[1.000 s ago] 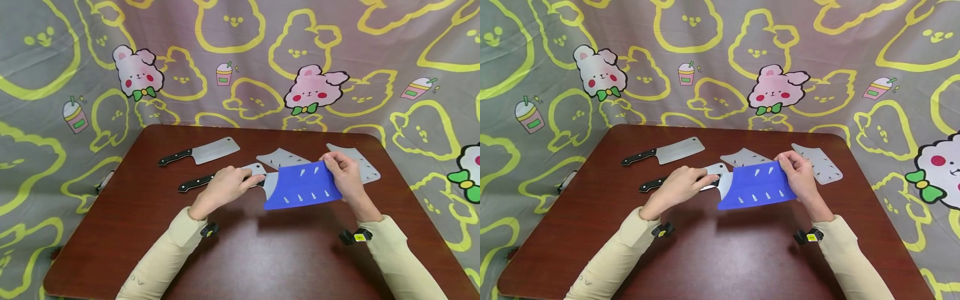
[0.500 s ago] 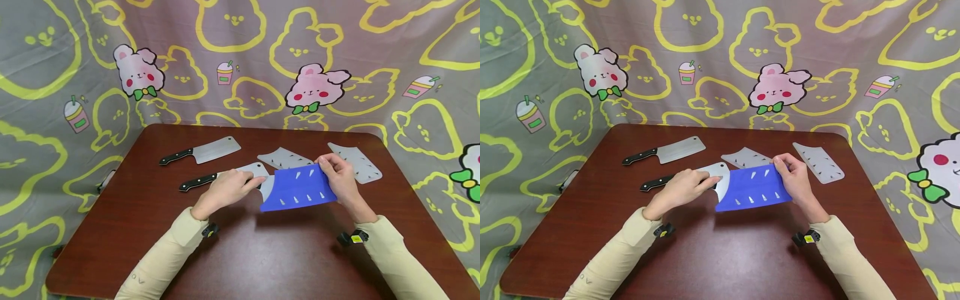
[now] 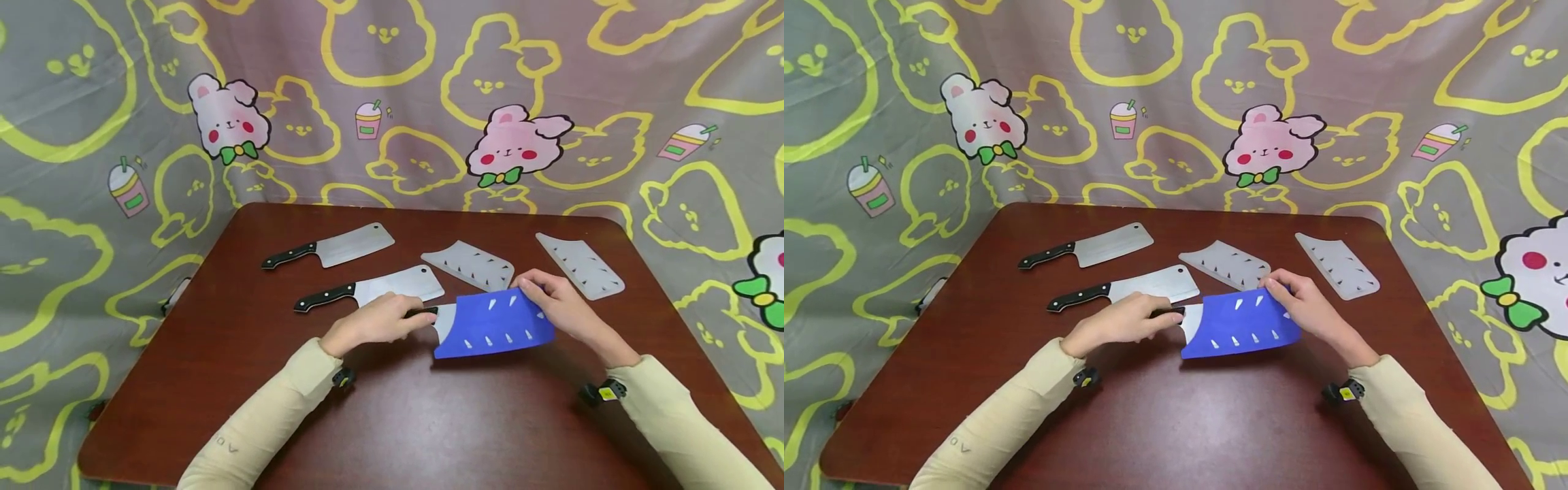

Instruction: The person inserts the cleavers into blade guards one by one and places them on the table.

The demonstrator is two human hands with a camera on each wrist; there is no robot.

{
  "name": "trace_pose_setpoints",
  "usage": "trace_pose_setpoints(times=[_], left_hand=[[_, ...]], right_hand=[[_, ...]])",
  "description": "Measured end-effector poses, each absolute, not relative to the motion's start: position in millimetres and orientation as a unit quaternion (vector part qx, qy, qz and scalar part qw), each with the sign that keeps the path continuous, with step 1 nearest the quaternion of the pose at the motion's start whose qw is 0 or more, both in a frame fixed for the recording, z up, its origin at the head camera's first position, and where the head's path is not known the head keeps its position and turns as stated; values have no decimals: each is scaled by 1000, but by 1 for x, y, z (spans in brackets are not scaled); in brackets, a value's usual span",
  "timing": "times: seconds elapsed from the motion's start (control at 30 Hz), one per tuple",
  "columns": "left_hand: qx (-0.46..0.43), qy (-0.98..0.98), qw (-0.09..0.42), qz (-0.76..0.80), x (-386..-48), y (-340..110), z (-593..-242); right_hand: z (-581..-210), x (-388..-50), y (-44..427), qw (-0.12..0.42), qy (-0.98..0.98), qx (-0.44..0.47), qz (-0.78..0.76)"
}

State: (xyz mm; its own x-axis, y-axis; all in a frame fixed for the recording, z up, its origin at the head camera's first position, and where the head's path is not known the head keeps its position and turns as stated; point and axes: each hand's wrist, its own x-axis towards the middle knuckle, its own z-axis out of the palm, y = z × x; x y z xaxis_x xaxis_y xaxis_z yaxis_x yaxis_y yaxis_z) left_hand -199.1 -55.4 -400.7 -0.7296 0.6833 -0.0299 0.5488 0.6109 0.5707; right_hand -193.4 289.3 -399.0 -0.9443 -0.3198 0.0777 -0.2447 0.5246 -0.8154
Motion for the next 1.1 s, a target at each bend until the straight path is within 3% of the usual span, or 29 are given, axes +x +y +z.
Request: trace_pose_setpoints(times=[0.3,0.83,1.1], left_hand=[[359,885,163,250,-205,-53,-415],[354,900,130,218,-209,-73,-418],[358,894,96,251,-212,-88,-404]], right_hand=[[-407,-200,305,115,893,-189,-392],[-414,-208,292,125,916,-233,-302],[-405,-214,279,135,924,-252,-256]])
